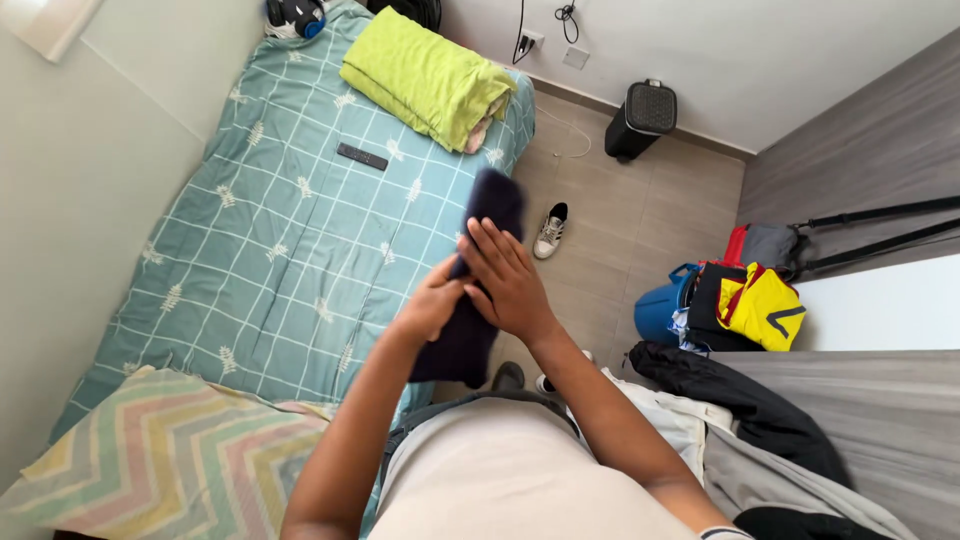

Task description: Folding a dark towel and a green blanket on a bed.

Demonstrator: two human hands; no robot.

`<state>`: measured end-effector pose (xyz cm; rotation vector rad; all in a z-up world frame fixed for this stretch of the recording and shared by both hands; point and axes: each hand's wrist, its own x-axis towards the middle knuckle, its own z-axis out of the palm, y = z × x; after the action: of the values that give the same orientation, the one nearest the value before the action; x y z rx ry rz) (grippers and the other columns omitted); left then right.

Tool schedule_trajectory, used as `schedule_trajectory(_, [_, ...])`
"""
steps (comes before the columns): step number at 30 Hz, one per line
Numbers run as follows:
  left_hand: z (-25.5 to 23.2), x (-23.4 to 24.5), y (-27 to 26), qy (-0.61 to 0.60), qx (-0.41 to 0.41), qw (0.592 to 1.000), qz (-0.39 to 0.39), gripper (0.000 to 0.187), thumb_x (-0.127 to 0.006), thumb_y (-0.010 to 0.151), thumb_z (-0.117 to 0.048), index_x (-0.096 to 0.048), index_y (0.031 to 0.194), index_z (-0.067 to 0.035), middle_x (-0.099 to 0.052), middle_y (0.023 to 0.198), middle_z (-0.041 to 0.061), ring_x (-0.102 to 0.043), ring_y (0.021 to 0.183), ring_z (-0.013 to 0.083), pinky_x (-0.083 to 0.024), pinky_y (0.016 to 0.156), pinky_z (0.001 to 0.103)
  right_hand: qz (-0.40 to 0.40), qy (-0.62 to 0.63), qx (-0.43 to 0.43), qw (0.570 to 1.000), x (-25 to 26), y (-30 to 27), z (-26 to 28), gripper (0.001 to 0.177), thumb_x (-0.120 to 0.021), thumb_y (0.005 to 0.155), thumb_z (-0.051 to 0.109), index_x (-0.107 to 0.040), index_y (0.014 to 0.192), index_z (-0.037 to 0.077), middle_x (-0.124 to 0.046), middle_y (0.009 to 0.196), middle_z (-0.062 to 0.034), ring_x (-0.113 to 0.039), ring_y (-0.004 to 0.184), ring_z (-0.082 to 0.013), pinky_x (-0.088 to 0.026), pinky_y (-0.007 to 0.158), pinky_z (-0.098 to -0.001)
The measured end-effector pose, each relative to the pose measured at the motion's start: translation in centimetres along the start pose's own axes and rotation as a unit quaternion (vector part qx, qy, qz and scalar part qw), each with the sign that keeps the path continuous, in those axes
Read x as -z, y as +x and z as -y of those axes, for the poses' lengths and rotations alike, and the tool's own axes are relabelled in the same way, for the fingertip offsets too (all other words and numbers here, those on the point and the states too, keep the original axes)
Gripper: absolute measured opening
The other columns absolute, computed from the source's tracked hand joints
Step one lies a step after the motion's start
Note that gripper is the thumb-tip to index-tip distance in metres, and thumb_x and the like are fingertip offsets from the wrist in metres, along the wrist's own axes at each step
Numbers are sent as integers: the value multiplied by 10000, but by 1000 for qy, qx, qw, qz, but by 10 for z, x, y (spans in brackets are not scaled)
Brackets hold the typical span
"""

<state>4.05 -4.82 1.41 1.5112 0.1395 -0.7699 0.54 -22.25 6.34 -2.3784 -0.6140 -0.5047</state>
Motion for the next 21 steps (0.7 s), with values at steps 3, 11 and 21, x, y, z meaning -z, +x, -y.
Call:
schedule_trajectory(3, [-47,27,-29,-127,-40,991,-29,307,-670,978,-253,-663,1216,-58,-723,927,62,-674,768,141,-560,645,327,-30,-150,26,988,-23,-26,-34,595,-498,1034,396,-435,1555,116,-359,1642,-150,-297,1551,-308,-258,1248,-498])
schedule_trajectory(11, [8,92,-15,-81,-126,966,-210,281,-585,1072,-216,-696,1280,-63,-621,912,54,-482,742,160,-392,635,349,263,-191,-517,792,-57,-139,-178,696,-360,1050,609,-381,1561,138,-260,1649,-214,-221,1551,-356,-109,1248,-556])
schedule_trajectory(21, [36,4,44,-44,-69,971,-226,330,-522,988,-140,-596,1305,-84,-627,863,74,-551,698,206,-469,616,388,17,-42,-153,987,-5,-1,-36,653,-369,1094,502,-372,1610,104,-303,1689,-194,-251,1579,-363,-200,1257,-546])
